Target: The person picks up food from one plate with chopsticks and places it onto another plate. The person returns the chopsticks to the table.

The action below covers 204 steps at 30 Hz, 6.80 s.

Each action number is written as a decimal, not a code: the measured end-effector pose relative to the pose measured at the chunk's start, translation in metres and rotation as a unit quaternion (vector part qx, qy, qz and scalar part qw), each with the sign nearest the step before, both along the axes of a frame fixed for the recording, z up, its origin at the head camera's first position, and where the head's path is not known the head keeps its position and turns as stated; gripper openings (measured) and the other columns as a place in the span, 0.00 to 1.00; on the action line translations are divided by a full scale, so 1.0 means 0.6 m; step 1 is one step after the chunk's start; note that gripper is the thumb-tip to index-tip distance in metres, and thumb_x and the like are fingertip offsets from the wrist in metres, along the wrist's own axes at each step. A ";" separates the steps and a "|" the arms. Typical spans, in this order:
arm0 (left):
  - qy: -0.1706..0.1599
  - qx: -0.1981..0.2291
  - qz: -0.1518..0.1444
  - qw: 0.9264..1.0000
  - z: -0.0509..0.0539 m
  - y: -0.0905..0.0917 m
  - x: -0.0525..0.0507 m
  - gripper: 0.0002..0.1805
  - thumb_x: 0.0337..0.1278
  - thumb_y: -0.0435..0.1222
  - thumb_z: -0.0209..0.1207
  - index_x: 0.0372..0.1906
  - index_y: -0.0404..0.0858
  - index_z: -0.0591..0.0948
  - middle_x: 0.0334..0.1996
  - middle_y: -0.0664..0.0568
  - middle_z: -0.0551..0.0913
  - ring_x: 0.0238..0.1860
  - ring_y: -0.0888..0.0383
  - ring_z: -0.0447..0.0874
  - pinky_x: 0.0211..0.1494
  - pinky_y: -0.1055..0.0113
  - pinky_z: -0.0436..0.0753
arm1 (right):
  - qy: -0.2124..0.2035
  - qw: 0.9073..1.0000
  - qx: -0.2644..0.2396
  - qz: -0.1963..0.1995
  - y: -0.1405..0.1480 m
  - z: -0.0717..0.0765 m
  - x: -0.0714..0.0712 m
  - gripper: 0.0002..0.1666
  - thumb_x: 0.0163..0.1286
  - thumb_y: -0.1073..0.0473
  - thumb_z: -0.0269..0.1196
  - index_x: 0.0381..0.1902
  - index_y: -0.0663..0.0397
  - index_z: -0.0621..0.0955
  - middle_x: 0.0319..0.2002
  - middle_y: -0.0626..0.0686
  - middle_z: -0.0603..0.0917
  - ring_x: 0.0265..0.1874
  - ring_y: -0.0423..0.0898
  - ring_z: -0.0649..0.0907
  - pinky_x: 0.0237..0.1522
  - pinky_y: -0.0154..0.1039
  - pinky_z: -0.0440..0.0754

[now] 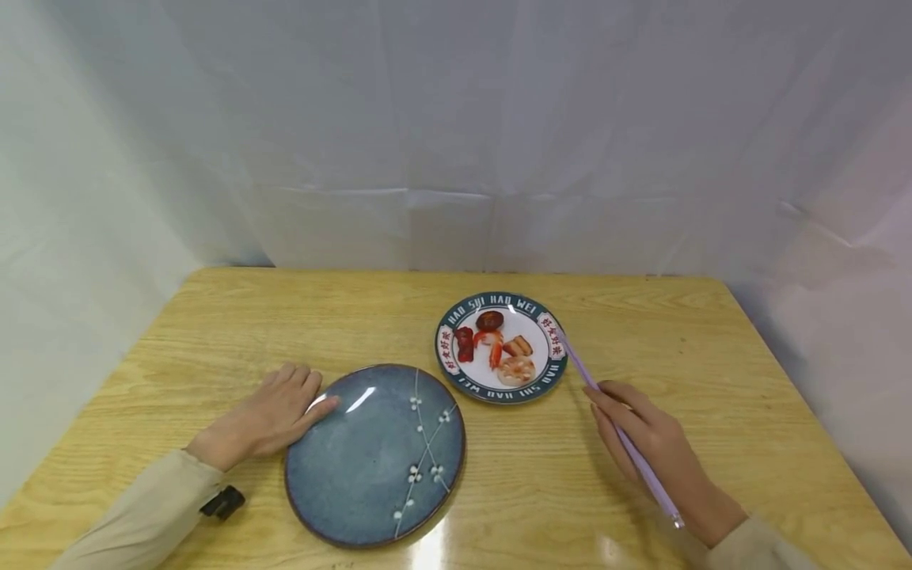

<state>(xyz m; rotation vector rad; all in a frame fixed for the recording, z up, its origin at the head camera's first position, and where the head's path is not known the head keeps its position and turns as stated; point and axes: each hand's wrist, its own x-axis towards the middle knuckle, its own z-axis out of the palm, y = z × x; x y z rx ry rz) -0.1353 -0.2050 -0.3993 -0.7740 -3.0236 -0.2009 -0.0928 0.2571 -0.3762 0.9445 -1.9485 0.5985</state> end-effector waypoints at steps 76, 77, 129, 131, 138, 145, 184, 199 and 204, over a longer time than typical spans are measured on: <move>0.004 -0.007 0.002 1.000 -0.005 0.005 -0.003 0.13 0.73 0.40 0.44 0.31 0.38 0.68 0.29 0.47 0.68 0.39 0.46 0.68 0.46 0.51 0.67 | -0.029 0.997 0.008 0.076 -0.095 -0.016 -0.137 0.21 0.76 0.52 0.53 0.34 0.63 0.83 0.27 0.56 0.86 0.24 0.47 0.86 0.26 0.35 0.81; 0.003 -0.008 0.003 1.000 -0.006 0.005 -0.003 0.13 0.73 0.40 0.44 0.31 0.38 0.67 0.29 0.47 0.68 0.39 0.46 0.68 0.46 0.51 0.67 | -0.024 0.997 0.009 0.074 -0.095 -0.016 -0.136 0.21 0.76 0.52 0.52 0.33 0.63 0.83 0.27 0.56 0.86 0.24 0.47 0.86 0.26 0.36 0.81; -0.006 -0.004 0.013 1.000 -0.001 0.003 -0.002 0.15 0.74 0.41 0.43 0.29 0.39 0.66 0.28 0.49 0.66 0.36 0.49 0.65 0.42 0.53 0.67 | 0.040 0.995 0.021 0.088 -0.106 0.008 -0.101 0.23 0.76 0.55 0.53 0.26 0.65 0.82 0.25 0.58 0.85 0.19 0.48 0.84 0.21 0.33 0.80; -0.008 -0.003 0.014 1.000 -0.001 0.003 -0.002 0.15 0.74 0.41 0.43 0.29 0.39 0.66 0.28 0.49 0.66 0.36 0.49 0.65 0.43 0.53 0.67 | 0.039 0.995 0.023 0.087 -0.108 0.008 -0.099 0.23 0.76 0.55 0.53 0.27 0.65 0.82 0.25 0.58 0.85 0.19 0.47 0.84 0.22 0.33 0.80; -0.018 -0.003 0.018 1.000 -0.001 0.002 -0.002 0.15 0.75 0.42 0.42 0.30 0.39 0.67 0.29 0.48 0.66 0.37 0.48 0.65 0.44 0.52 0.67 | 0.052 0.994 0.025 0.097 -0.114 0.009 -0.093 0.22 0.76 0.56 0.52 0.26 0.64 0.81 0.24 0.57 0.84 0.17 0.46 0.83 0.20 0.31 0.79; -0.014 -0.006 0.017 1.000 -0.002 0.002 -0.002 0.15 0.74 0.41 0.42 0.29 0.39 0.67 0.29 0.48 0.66 0.37 0.48 0.65 0.43 0.52 0.67 | 0.053 0.993 0.028 0.099 -0.119 0.008 -0.086 0.23 0.76 0.55 0.51 0.26 0.65 0.82 0.23 0.56 0.84 0.16 0.45 0.82 0.19 0.32 0.78; 0.004 -0.004 0.013 1.000 -0.003 0.003 -0.002 0.15 0.74 0.41 0.44 0.29 0.39 0.67 0.29 0.47 0.67 0.36 0.47 0.66 0.42 0.52 0.67 | 0.082 0.984 0.022 0.153 -0.147 0.016 -0.057 0.21 0.75 0.60 0.53 0.23 0.64 0.80 0.23 0.55 0.83 0.21 0.50 0.85 0.24 0.36 0.81; 0.002 -0.002 0.015 1.000 -0.005 0.004 -0.002 0.15 0.74 0.41 0.44 0.28 0.39 0.66 0.29 0.47 0.67 0.37 0.47 0.66 0.43 0.52 0.67 | 0.120 0.974 0.022 0.193 -0.180 0.021 -0.040 0.18 0.73 0.61 0.56 0.24 0.64 0.80 0.23 0.56 0.85 0.20 0.47 0.85 0.25 0.33 0.81; 0.004 -0.001 0.015 1.000 -0.007 0.005 -0.002 0.15 0.74 0.41 0.44 0.28 0.39 0.66 0.29 0.48 0.67 0.37 0.47 0.66 0.43 0.52 0.67 | 0.104 0.974 0.036 0.199 -0.189 0.021 -0.037 0.16 0.72 0.61 0.56 0.25 0.63 0.82 0.25 0.56 0.86 0.21 0.46 0.86 0.27 0.32 0.81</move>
